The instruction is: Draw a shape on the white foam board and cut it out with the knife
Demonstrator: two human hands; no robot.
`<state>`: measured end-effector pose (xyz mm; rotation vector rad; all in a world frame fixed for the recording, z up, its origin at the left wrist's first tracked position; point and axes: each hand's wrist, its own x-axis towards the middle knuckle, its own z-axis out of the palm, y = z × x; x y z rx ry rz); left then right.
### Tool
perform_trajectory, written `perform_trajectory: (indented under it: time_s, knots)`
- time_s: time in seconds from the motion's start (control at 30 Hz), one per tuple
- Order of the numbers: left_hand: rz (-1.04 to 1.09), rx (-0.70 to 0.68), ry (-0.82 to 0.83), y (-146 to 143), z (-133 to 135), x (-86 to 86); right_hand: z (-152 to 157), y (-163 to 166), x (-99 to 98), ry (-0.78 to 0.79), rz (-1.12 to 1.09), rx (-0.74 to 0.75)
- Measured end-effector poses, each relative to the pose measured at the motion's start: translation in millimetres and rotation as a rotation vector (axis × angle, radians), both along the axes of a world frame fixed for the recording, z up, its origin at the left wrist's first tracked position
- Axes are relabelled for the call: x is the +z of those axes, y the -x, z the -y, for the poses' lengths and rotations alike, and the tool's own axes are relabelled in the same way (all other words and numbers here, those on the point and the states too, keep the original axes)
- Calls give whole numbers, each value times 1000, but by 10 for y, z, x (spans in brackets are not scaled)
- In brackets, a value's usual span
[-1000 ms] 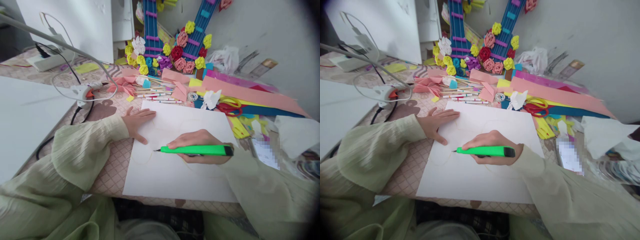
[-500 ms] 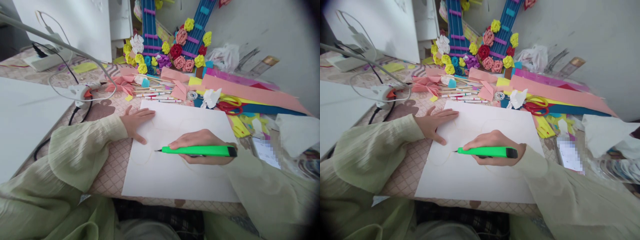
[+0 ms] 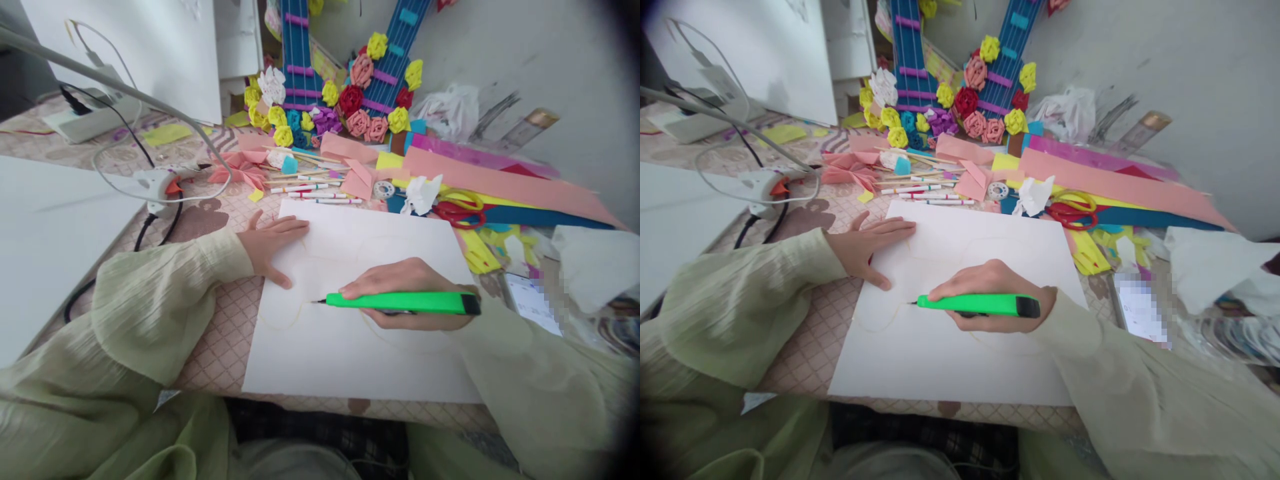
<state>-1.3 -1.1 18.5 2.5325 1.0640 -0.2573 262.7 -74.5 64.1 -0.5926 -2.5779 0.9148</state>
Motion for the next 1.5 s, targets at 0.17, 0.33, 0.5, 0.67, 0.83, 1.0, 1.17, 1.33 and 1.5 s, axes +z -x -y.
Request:
perform_trajectory:
  time_s: [0.17,0.33,0.5,0.67,0.83,1.0,1.17,1.33,1.5]
  knots:
    - [35,6,0,5,-1,-9,5,-15,3,4,0,0]
    - [38,-3,23,2,0,13,8,-36,15,23,1,1]
    - [51,-1,0,6,-5,-7,0,-66,24,14,19,17]
    - [71,-6,2,20,-11,-42,-19,-87,28,10,28,27]
    - [30,-12,2,23,-22,-47,-22,-132,14,34,37,9]
    - [28,-10,4,22,-30,-57,1,-163,0,50,13,-27]
    - [41,2,8,19,-25,-56,14,-186,6,52,9,-31]
    - [38,-7,9,12,-25,-35,27,-227,20,12,37,-27]
    - [17,-18,14,14,-24,-19,18,-262,21,30,51,-14]
